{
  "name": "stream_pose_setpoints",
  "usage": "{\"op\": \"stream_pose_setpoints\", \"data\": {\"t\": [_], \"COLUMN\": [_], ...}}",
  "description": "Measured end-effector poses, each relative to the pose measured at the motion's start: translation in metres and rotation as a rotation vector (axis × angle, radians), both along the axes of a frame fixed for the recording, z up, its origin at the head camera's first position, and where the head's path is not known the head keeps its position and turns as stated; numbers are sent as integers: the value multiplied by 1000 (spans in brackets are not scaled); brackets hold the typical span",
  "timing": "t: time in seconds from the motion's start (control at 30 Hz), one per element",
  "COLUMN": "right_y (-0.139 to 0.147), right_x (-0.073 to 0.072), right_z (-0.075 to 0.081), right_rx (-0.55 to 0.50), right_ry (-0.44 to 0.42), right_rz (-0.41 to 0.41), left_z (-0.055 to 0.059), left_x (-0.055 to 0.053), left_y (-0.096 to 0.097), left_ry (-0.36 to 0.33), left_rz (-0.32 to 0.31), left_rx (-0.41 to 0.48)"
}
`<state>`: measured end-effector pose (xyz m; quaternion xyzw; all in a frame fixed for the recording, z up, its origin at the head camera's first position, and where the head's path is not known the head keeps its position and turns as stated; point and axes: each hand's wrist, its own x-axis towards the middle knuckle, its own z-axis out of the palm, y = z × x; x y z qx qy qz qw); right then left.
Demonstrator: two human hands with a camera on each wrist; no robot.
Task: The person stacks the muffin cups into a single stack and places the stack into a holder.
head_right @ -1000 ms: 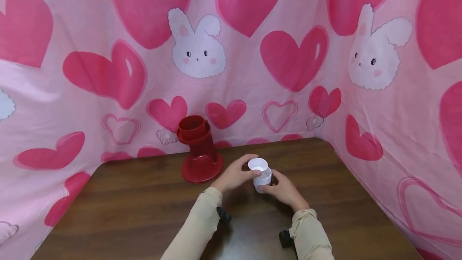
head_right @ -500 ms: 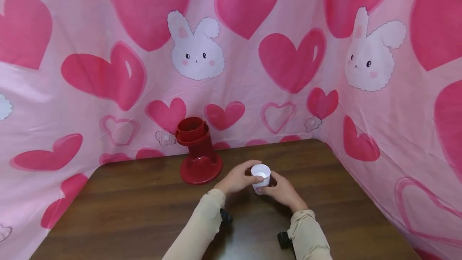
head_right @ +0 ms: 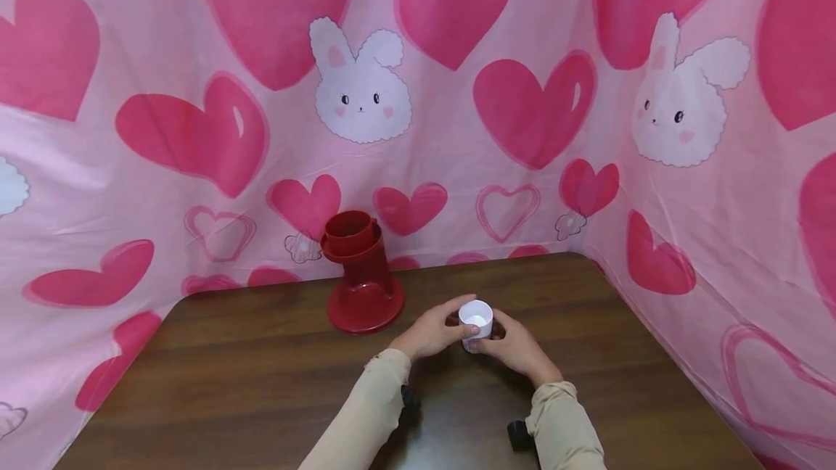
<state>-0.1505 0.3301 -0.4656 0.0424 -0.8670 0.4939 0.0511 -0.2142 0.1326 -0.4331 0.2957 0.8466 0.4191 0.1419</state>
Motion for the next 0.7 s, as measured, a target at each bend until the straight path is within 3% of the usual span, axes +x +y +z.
{"op": "stream_pose_setpoints", "data": {"t": [0.3, 0.7], "right_y": [5, 7], "right_x": [4, 2], "right_z": [8, 11], "right_rx": [-38, -73], "right_ry": [7, 62], "right_rz": [92, 145], "left_z": [3, -3], "left_x": [4, 2], "left_y": [-6, -12], "left_ry": [13, 36], "left_rz": [-12, -29], "left_rx": [-48, 11]}}
